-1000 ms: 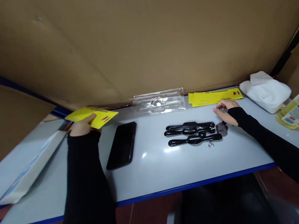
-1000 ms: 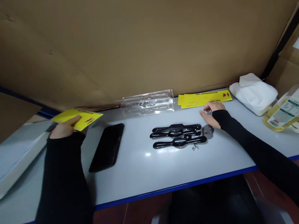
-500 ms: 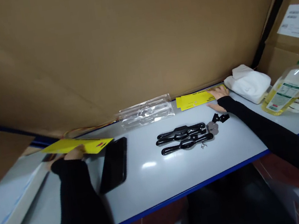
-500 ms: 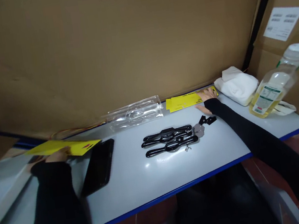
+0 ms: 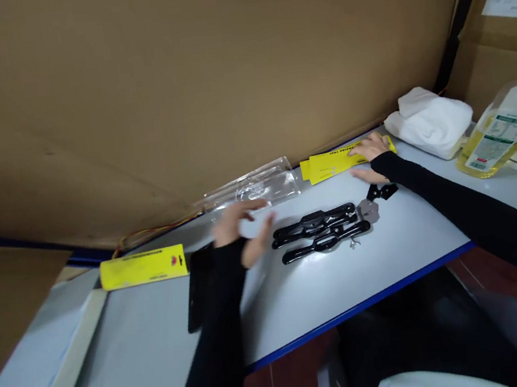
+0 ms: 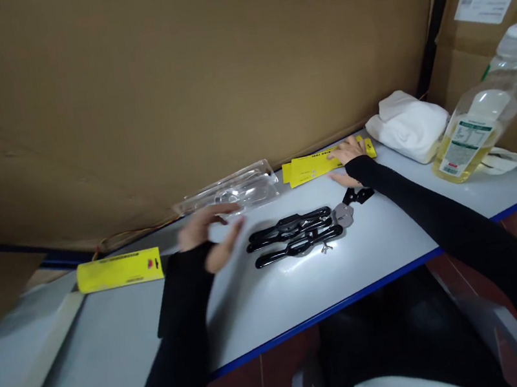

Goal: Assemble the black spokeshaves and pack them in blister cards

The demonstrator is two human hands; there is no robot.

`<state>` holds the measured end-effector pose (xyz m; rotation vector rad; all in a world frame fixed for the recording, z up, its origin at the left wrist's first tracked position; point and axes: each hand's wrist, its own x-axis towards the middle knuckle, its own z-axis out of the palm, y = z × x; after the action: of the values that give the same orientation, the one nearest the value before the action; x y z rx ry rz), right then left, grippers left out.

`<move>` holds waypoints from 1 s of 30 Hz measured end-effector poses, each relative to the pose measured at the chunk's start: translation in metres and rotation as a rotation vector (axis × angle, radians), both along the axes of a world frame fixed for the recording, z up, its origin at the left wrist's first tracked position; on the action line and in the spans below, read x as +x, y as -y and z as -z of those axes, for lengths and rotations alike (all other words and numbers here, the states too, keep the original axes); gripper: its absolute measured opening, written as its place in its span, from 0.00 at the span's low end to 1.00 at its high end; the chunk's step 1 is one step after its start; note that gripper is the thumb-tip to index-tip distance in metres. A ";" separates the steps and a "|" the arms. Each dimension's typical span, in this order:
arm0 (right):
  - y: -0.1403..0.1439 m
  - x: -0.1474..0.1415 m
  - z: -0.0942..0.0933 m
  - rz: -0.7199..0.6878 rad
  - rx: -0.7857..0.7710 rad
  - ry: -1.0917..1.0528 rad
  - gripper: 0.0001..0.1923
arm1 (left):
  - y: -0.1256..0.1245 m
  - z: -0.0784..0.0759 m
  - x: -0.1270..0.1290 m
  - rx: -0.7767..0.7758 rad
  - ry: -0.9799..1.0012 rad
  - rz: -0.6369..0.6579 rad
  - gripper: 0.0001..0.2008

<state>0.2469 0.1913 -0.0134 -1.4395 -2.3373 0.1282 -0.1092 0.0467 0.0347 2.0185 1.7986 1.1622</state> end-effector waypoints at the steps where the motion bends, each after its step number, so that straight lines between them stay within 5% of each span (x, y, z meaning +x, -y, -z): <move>1: 0.007 -0.005 -0.002 -0.070 -0.032 -0.051 0.24 | 0.000 0.012 0.020 -0.001 -0.087 0.148 0.17; 3: 0.025 -0.016 -0.006 -0.267 -0.093 -0.175 0.21 | 0.001 0.031 0.050 -0.023 -0.200 0.355 0.18; 5: 0.042 -0.024 -0.010 -0.468 -0.164 -0.229 0.19 | 0.000 0.040 0.059 -0.048 -0.225 0.379 0.19; 11: 0.057 -0.031 -0.014 -0.736 -0.318 -0.166 0.11 | -0.009 0.040 0.031 -0.226 -0.201 0.351 0.22; 21: 0.050 -0.020 -0.025 -0.599 -0.499 -0.411 0.09 | -0.007 0.043 0.035 -0.217 -0.211 0.346 0.21; 28: 0.037 -0.011 -0.057 -0.379 -0.891 -1.207 0.11 | -0.007 0.044 0.033 -0.226 -0.164 0.339 0.21; 30: 0.030 -0.004 -0.063 -0.285 -0.964 -1.242 0.08 | -0.007 0.043 0.032 -0.244 -0.176 0.355 0.21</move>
<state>0.2426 0.1610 0.0498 -0.7963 -1.3285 1.8027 -0.0772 0.0540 -0.0085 2.2240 1.4800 0.6498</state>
